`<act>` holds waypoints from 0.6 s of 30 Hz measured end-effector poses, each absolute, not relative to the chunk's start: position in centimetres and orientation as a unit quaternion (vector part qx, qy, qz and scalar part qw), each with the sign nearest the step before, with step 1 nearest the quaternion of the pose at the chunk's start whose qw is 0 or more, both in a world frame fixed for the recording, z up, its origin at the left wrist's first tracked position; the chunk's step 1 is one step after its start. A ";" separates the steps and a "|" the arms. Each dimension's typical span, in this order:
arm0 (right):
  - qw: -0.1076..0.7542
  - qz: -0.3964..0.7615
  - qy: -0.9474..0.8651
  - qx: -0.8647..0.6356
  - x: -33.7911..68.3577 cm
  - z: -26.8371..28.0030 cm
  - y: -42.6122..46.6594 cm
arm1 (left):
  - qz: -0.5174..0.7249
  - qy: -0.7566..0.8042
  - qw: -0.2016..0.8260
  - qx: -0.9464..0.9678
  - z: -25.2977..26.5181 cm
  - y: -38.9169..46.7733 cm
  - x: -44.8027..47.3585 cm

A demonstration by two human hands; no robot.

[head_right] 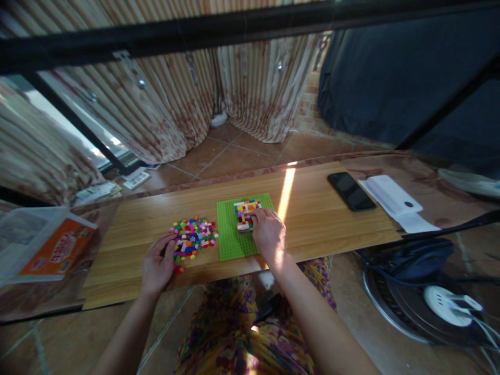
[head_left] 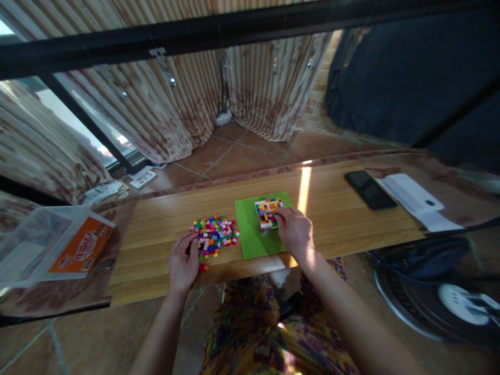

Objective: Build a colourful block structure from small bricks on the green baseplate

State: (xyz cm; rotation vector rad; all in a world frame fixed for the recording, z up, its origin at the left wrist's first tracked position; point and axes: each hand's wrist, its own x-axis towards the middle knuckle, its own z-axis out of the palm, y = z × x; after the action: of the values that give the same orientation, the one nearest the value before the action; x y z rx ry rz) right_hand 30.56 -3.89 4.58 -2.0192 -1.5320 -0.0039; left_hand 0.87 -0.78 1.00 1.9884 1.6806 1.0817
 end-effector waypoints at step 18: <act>0.361 -0.006 -0.592 -0.721 30.9 4.0 -4.8 | 0.379 0.585 0.162 0.698 0.9 -0.8 0.9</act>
State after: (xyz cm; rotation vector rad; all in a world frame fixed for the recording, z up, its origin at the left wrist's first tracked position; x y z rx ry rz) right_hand 30.93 -4.82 3.96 -1.8569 -1.5247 -0.0144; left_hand 0.88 -0.78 0.94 1.9923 1.6693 1.0819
